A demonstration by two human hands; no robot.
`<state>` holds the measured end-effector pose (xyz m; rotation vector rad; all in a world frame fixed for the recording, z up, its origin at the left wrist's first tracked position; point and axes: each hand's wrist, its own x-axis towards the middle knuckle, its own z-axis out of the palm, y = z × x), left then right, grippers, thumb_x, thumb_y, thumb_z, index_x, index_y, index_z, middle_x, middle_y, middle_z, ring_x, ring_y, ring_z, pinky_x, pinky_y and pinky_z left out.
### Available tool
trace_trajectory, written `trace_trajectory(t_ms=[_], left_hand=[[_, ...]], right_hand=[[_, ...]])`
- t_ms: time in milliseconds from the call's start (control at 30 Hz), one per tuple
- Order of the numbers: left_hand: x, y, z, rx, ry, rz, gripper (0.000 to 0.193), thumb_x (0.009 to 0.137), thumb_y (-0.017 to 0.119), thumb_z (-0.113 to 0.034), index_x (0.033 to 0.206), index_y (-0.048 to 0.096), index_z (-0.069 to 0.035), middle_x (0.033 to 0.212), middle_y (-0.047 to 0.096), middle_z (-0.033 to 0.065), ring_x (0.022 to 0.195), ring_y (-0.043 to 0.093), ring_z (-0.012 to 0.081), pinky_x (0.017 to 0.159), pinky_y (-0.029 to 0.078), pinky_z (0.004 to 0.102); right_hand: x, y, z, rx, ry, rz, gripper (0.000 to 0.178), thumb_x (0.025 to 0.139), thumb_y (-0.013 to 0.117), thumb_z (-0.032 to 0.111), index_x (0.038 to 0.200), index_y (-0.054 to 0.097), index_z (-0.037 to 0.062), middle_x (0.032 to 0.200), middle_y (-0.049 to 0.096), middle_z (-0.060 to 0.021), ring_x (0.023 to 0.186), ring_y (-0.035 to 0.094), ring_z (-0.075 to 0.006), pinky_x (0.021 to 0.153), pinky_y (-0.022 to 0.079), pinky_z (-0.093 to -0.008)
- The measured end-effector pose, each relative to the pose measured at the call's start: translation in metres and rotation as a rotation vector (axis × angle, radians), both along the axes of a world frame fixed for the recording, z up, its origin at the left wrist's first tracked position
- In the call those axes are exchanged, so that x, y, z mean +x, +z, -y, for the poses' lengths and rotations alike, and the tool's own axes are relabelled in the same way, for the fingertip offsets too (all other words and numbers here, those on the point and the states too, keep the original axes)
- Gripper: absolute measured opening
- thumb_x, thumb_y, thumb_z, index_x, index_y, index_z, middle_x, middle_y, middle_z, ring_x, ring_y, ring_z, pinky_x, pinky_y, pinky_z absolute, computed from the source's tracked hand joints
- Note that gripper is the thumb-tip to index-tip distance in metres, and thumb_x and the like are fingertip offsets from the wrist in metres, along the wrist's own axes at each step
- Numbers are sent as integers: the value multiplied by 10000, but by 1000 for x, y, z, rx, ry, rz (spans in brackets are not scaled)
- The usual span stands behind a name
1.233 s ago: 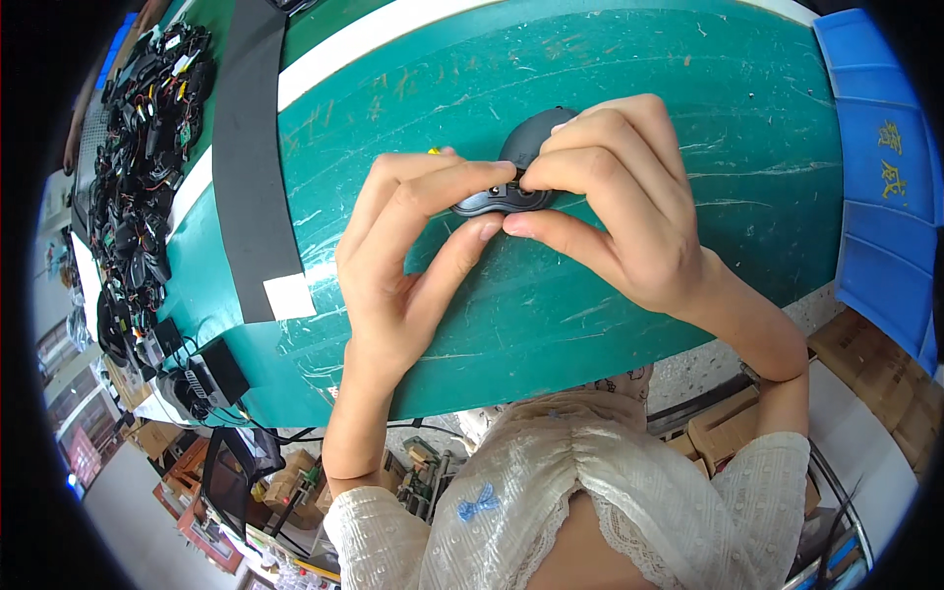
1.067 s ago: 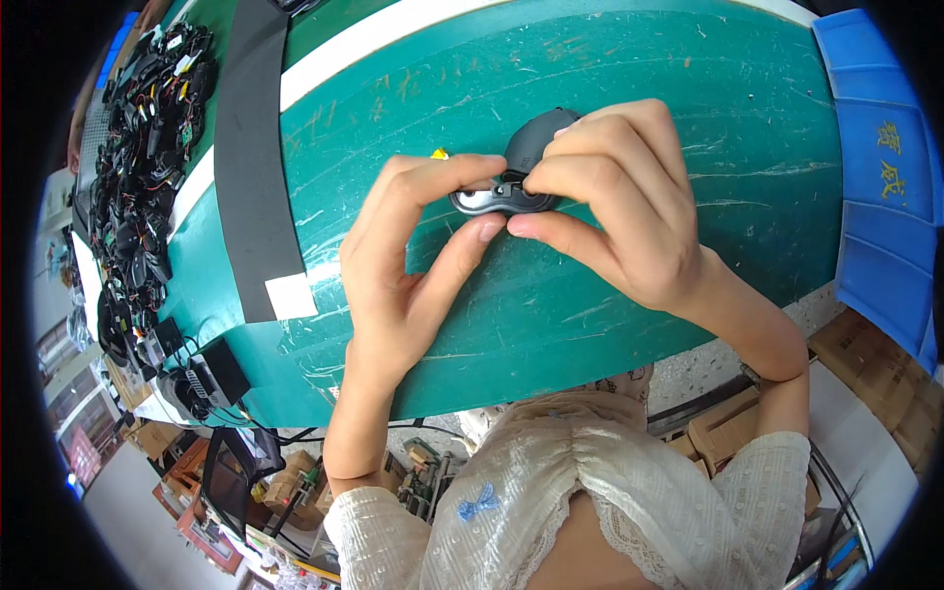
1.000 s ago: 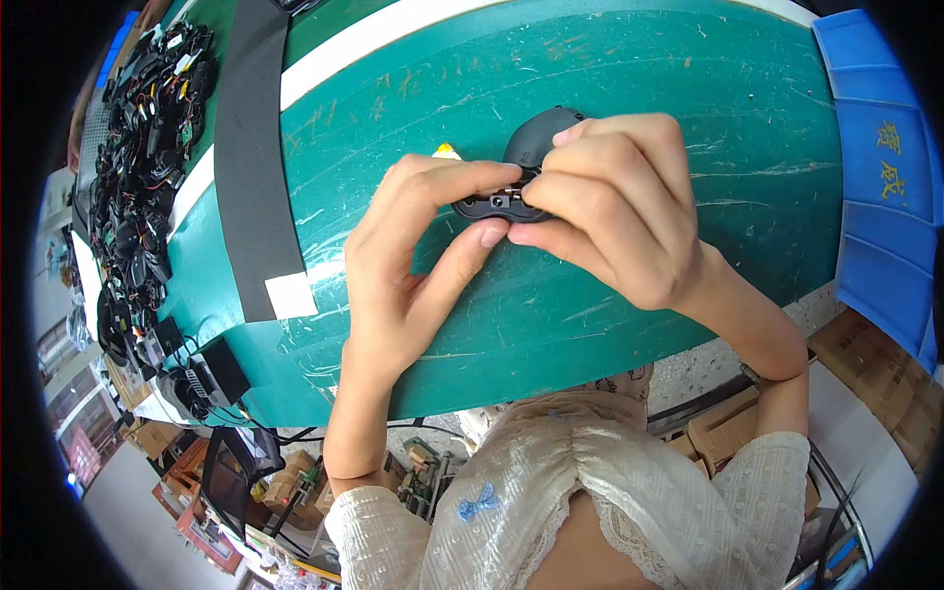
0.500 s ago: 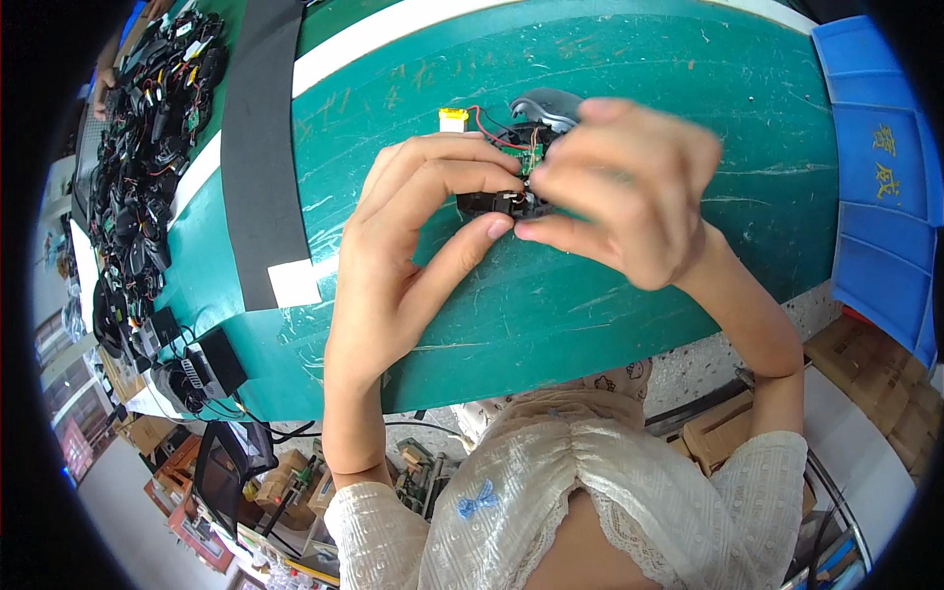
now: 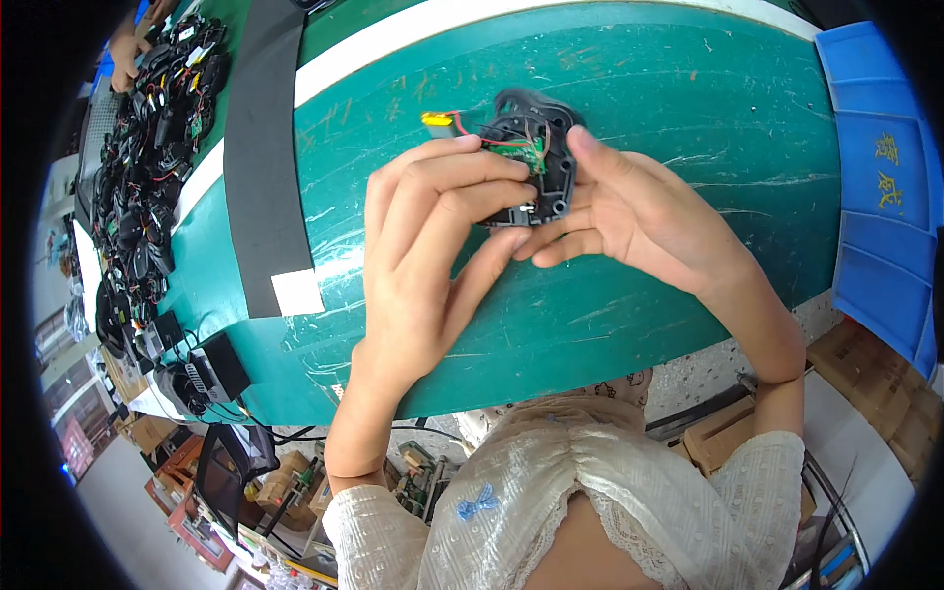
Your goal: The person assembles a small electronic device by inserting a battery into a black plastic housing and connecting wires to a circuit board. They manipulate the internal components by hand, checking connections and repositioning the battery multiple times. The person places the device on a green workbench and later picks it up to continue assembly.
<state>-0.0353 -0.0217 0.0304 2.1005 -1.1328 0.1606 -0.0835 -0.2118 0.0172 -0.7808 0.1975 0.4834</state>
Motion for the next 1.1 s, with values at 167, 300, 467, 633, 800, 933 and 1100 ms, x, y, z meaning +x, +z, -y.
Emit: trace_trajectory(t_ms=[167,300,467,633,800,933,1100], left_hand=[[1,-4,2,20,97,31,261,683,741,-101,932,665,-88,1115,582,73,1108,494,307,933,386,403],[1,-2,0,56,73,28,226,717,711,-103,938,675,-68,1093,594,78,1137,490,307,969,362,420],[-1,0,0,96,92,63,207,711,718,-119,910,681,-76,1070,595,75,1146,478,308,978,362,431],[4,-3,-3,-48,73,13,358,744,716,-117,1077,604,-52,1154,544,99,1138,478,284,957,394,408],[0,-12,-2,-450,166,-863,434,887,606,-75,1265,409,5,1184,467,121,975,548,159,756,496,266],[1,-11,-4,-325,-3,-1136,261,938,546,-95,1173,500,8,1024,545,52,855,542,92,689,464,236],[0,-13,-3,-391,58,-889,195,952,530,-114,1109,526,2,869,578,9,759,495,63,675,426,211]], right_hand=[[-3,-8,-2,-75,-49,152,462,996,413,364,1075,541,-72,990,608,-168,903,660,-221,829,548,-313],[-2,-10,-3,-139,-32,215,469,996,412,366,1043,551,-79,968,604,-159,896,662,-216,823,550,-307],[-1,-11,-1,-163,-7,222,479,1000,396,371,1055,549,-80,962,605,-155,895,659,-212,815,550,-305],[0,-7,-1,-96,-8,202,460,1005,384,363,1067,556,-59,952,616,-146,893,648,-196,809,543,-313],[-3,-11,-4,-302,37,338,420,1013,378,332,1065,568,-40,895,631,-117,833,633,-161,762,528,-286],[-7,-5,-8,-598,71,467,423,1002,407,359,990,582,-26,835,635,-87,750,608,-124,704,503,-251],[2,-1,14,-585,256,310,518,970,435,459,883,597,-25,716,618,-79,680,597,-112,625,487,-225]])
